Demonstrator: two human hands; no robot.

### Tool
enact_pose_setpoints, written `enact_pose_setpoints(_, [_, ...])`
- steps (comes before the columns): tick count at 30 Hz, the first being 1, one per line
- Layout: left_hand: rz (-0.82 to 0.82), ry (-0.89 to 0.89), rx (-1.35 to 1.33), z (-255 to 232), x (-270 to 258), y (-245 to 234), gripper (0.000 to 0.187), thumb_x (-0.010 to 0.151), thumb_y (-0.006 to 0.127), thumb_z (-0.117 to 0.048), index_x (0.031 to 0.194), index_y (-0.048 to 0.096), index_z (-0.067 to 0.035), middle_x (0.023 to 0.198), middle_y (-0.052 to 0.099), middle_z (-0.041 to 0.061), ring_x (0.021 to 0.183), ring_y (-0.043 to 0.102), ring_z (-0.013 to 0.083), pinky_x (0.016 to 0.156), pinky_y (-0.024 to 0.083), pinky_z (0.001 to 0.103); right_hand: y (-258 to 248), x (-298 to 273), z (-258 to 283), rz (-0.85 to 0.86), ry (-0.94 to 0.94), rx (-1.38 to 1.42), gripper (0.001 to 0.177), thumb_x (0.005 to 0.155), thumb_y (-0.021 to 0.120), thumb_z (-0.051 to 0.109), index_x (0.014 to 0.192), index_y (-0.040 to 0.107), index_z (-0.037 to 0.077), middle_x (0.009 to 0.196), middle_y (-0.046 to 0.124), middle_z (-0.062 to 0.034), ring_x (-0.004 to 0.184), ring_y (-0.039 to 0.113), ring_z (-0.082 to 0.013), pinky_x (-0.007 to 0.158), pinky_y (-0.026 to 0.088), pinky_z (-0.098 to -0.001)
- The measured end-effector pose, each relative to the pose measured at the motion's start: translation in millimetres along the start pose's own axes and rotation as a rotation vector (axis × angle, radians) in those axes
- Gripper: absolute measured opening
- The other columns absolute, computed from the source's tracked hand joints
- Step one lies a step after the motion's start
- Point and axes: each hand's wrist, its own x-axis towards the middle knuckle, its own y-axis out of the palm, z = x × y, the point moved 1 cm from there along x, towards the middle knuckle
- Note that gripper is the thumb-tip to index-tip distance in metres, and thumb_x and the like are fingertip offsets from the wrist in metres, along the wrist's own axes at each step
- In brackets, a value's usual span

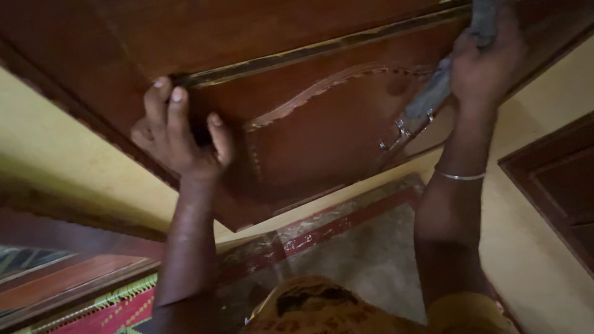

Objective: The person wipes a black rectangular object on a bed with a cloth, then dips the cloth into a green bowl and wrings it out. They proceed to wipe the edges and panels of a wooden door frame and door with the cloth.

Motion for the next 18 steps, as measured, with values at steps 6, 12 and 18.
enact_pose_setpoints(6, [0.022,-0.026,-0.009,-5.3,3.4,-8.1,0.045,0.106,0.061,-0.029,0.145,0.052,-0.010,0.146,0.060,0.015,0.110,0.058,0.0212,0.092,0.034,0.038,4.1,0.6,18.5,0.069,-0.004,0.146,0.054,0.091,0.052,-0.009,0.145,0.059,-0.007,0.134,0.072,-0.0211,0.124,0.070,-0.0289,0.111,0.056,-0.0385])
enact_pose_setpoints(12, [0.025,-0.033,-0.034,-7.7,6.9,-12.2,0.044,0.106,0.064,-0.028,0.145,0.054,-0.010,0.144,0.061,0.014,0.107,0.057,0.0187,0.092,0.033,0.037,20.7,-13.5,86.1,0.109,0.262,-0.046,0.056,0.093,0.058,0.003,0.148,0.062,0.000,0.117,0.075,-0.0169,0.102,0.076,-0.0258,0.095,0.063,-0.0367])
enact_pose_setpoints(18, [-0.026,-0.031,-0.045,-5.8,8.6,-6.0,0.043,0.102,0.063,-0.027,0.141,0.056,-0.011,0.142,0.062,0.013,0.100,0.056,0.0165,0.089,0.033,0.036,40.4,-28.3,169.4,0.052,-0.169,-0.211,0.048,0.092,0.064,-0.001,0.140,0.060,-0.002,0.124,0.072,-0.0222,0.113,0.076,-0.0298,0.106,0.063,-0.0403])
